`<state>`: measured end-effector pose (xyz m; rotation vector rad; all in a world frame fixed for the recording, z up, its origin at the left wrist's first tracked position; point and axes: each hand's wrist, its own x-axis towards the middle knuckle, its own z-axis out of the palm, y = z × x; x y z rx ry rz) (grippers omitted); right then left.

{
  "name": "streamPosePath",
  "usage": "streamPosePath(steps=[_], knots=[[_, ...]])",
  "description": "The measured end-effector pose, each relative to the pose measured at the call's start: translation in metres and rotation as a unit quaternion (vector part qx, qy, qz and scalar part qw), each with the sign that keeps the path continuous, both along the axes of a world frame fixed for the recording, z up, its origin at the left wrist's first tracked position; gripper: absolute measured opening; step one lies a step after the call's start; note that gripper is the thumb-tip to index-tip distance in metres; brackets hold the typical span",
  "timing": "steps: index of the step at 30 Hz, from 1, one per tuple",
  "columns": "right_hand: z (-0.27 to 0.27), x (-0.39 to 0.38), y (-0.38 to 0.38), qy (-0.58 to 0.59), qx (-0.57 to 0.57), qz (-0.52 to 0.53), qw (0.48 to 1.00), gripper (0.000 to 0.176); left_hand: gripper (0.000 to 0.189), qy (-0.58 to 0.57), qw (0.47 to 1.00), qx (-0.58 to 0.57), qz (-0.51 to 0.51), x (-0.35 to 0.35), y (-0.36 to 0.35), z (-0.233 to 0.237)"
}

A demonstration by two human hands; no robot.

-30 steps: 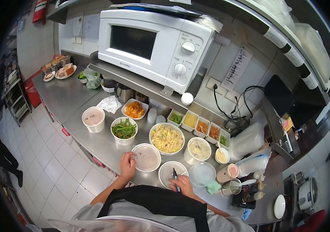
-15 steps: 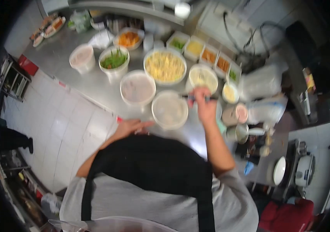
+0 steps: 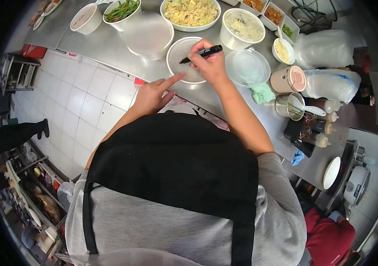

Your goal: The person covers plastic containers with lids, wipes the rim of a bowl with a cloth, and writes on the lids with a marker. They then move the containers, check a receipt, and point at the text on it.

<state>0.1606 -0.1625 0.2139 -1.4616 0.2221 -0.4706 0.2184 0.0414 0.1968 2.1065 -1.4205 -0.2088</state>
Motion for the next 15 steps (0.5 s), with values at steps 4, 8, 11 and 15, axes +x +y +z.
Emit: streamPosePath(steps=[4, 8, 11, 15], knots=[[-0.0081, 0.0038, -0.0012, 0.008, -0.055, 0.003, 0.998, 0.01, 0.059, 0.002, 1.0, -0.002, 0.01, -0.0028, -0.0012, -0.0014], [-0.0048, 0.0, -0.0013, 0.021, -0.062, -0.017, 0.998, 0.009, 0.058, 0.004, 1.0, 0.013, 0.017, -0.0038, -0.0014, -0.0021], [-0.009, 0.0017, -0.0005, -0.001, -0.068, -0.02, 0.997, 0.009, 0.058, 0.009, 1.0, 0.008, 0.016, -0.003, -0.0013, -0.0038], [-0.0066, 0.0019, -0.0009, 0.006, -0.066, -0.022, 0.998, 0.009, 0.058, 0.008, 1.0, 0.011, 0.015, -0.0019, -0.0014, -0.0034]])
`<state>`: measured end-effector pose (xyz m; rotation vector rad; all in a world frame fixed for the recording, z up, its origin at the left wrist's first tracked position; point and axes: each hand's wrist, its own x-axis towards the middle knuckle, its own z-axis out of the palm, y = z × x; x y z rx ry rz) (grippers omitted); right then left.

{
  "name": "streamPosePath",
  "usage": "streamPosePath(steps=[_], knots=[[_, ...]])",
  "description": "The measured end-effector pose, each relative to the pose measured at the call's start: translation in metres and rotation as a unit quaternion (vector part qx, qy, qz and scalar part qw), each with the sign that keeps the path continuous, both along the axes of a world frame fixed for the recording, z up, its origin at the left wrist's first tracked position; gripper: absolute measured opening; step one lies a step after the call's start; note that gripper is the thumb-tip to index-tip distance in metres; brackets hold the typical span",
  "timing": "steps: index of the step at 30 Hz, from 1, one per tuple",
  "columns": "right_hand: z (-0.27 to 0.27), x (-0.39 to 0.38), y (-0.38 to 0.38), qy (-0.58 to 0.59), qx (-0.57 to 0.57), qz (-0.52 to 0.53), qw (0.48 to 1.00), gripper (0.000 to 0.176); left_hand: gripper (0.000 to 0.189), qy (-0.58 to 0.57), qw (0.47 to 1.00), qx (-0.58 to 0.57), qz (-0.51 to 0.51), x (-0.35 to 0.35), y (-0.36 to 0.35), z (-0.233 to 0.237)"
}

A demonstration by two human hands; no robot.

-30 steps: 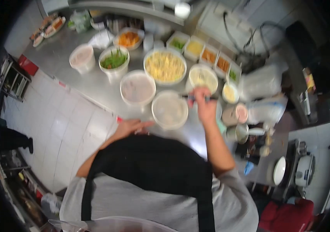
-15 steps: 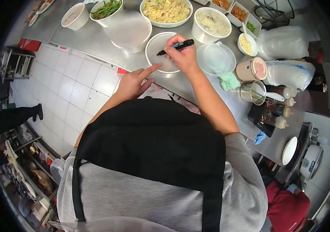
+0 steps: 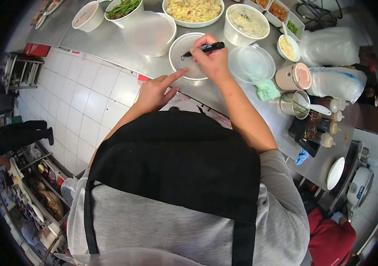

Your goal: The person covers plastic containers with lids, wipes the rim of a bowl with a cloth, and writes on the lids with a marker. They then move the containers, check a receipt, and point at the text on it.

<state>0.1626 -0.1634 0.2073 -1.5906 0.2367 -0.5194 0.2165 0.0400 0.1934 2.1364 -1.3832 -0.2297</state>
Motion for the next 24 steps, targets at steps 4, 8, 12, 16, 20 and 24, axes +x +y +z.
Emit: streamPosePath(steps=[4, 8, 12, 16, 20, 24], knots=[[0.0, -0.004, -0.001, -0.013, -0.012, -0.002, 1.0, 0.009, 0.059, -0.004, 1.0, -0.009, -0.001, 0.0, 0.0, -0.002], [-0.005, -0.005, -0.004, -0.007, -0.045, -0.017, 0.999, 0.009, 0.058, 0.005, 1.0, 0.006, -0.003, 0.001, 0.0, 0.001], [-0.01, -0.003, -0.007, -0.009, -0.089, 0.006, 0.996, 0.009, 0.059, 0.007, 1.0, 0.002, -0.002, 0.001, 0.0, -0.001], [-0.01, -0.005, -0.007, -0.009, -0.083, -0.019, 0.996, 0.009, 0.06, 0.004, 1.0, -0.008, -0.002, 0.001, -0.001, -0.002], [-0.007, -0.005, -0.007, -0.006, -0.08, -0.018, 0.997, 0.009, 0.059, 0.001, 1.0, -0.015, -0.005, 0.001, 0.0, -0.001], [-0.009, -0.004, -0.01, -0.013, -0.091, -0.017, 0.996, 0.008, 0.059, -0.02, 0.999, -0.048, -0.008, 0.003, -0.002, -0.006]])
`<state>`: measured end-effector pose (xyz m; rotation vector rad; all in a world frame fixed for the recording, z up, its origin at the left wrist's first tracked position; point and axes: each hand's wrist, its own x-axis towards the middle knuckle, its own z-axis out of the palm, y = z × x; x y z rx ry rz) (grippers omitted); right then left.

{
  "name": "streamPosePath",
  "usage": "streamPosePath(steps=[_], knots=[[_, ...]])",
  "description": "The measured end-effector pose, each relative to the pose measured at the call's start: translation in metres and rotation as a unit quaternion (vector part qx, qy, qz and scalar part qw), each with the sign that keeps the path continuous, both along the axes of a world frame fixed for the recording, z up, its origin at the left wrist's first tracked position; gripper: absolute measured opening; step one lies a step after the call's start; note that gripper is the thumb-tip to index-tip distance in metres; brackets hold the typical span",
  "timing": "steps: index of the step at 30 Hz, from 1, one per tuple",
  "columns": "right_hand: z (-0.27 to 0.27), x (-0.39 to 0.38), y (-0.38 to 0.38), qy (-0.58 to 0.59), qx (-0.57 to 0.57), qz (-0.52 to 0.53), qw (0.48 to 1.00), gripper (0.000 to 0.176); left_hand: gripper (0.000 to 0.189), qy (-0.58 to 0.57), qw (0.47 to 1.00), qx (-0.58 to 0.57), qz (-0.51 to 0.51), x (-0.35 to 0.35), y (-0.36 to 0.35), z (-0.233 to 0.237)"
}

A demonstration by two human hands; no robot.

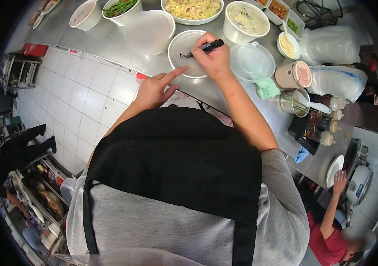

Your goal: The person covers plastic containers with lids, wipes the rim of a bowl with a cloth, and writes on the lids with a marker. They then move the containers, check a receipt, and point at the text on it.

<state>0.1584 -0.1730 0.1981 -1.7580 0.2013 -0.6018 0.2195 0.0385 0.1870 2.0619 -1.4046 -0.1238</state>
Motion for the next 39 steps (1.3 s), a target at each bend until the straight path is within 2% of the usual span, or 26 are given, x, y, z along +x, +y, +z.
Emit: streamPosePath(steps=[2, 8, 11, 14, 17, 20, 26, 29, 35, 39], knots=[[0.004, 0.002, 0.004, -0.004, 0.035, -0.037, 0.999, 0.008, 0.058, 0.0, 1.0, 0.001, 0.0, -0.001, 0.001, 0.0], [0.006, 0.0, 0.004, 0.001, 0.051, -0.032, 0.998, 0.009, 0.058, 0.004, 1.0, 0.005, 0.003, -0.001, 0.0, 0.0], [0.0, 0.001, 0.001, -0.017, 0.008, -0.045, 0.999, 0.009, 0.058, 0.003, 1.0, 0.005, 0.002, 0.0, 0.0, 0.0], [0.011, 0.0, 0.003, -0.009, 0.085, -0.076, 0.993, 0.009, 0.058, 0.003, 1.0, 0.006, 0.0, 0.001, 0.0, -0.001], [0.005, 0.001, -0.003, -0.005, 0.032, -0.045, 0.998, 0.009, 0.057, 0.003, 1.0, 0.009, -0.001, 0.001, 0.0, -0.001], [0.008, 0.0, 0.0, -0.01, 0.066, -0.074, 0.995, 0.009, 0.057, 0.006, 1.0, 0.009, -0.001, 0.001, 0.0, 0.0], [0.004, -0.002, -0.007, 0.003, 0.05, -0.05, 0.997, 0.009, 0.058, 0.007, 1.0, 0.007, -0.002, 0.002, -0.001, 0.0], [0.009, -0.001, -0.003, -0.012, 0.071, -0.096, 0.993, 0.008, 0.059, 0.006, 1.0, 0.005, -0.003, 0.002, 0.0, 0.0], [0.006, -0.003, -0.008, -0.01, 0.045, -0.115, 0.992, 0.009, 0.059, 0.006, 1.0, 0.012, -0.002, 0.003, 0.0, -0.001], [0.008, -0.002, -0.008, -0.018, 0.072, -0.114, 0.991, 0.009, 0.059, 0.017, 0.999, 0.032, -0.001, 0.002, 0.0, 0.001]])
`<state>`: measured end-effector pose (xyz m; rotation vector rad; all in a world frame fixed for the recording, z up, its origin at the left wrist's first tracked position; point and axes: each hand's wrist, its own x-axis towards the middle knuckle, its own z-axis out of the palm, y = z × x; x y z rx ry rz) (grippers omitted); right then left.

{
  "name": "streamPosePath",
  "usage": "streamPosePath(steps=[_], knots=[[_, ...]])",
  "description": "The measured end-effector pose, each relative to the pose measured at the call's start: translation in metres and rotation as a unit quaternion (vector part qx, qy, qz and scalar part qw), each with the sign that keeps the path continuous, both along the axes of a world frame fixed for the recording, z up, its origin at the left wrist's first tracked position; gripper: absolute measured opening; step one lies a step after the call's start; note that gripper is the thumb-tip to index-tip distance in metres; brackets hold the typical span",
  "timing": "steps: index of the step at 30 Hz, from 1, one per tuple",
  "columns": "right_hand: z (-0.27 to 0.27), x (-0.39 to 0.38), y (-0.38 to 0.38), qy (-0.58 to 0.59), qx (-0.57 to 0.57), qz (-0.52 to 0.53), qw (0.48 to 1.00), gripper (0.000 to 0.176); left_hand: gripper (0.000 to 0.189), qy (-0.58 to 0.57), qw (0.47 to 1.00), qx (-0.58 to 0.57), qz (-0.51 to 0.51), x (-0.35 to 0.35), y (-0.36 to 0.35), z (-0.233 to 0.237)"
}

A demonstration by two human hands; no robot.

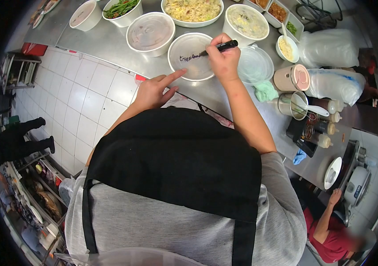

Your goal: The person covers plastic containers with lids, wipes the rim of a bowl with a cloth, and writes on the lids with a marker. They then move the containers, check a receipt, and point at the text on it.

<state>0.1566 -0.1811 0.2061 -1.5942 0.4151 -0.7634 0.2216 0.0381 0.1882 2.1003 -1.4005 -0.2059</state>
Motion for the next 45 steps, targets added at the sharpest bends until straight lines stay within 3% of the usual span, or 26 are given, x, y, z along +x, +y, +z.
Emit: streamPosePath(steps=[6, 10, 13, 16, 24, 31, 45], knots=[[0.001, 0.003, -0.004, 0.002, 0.012, -0.013, 1.0, 0.008, 0.053, -0.03, 0.997, -0.064, 0.024, 0.009, 0.006, 0.001], [0.02, 0.019, -0.012, -0.132, 0.221, 0.045, 0.965, 0.014, 0.047, -0.121, 0.968, -0.142, 0.167, 0.052, 0.018, 0.003], [0.035, 0.06, 0.004, -0.15, 0.198, 0.134, 0.959, 0.019, 0.025, -0.158, 0.96, -0.096, 0.212, 0.083, 0.027, 0.006], [0.03, 0.108, 0.025, -0.116, 0.189, 0.181, 0.958, 0.019, 0.014, -0.168, 0.953, -0.144, 0.207, 0.092, 0.022, -0.005], [0.002, 0.152, 0.055, -0.038, 0.043, 0.223, 0.973, 0.015, 0.012, -0.126, 0.946, -0.209, 0.214, 0.075, 0.009, -0.012], [0.001, 0.154, 0.058, 0.009, 0.044, 0.273, 0.961, 0.013, 0.013, -0.108, 0.948, -0.208, 0.214, 0.074, 0.014, -0.011], [0.002, 0.155, 0.055, -0.014, 0.041, 0.202, 0.978, 0.013, 0.011, -0.102, 0.948, -0.219, 0.207, 0.078, 0.014, -0.016]])
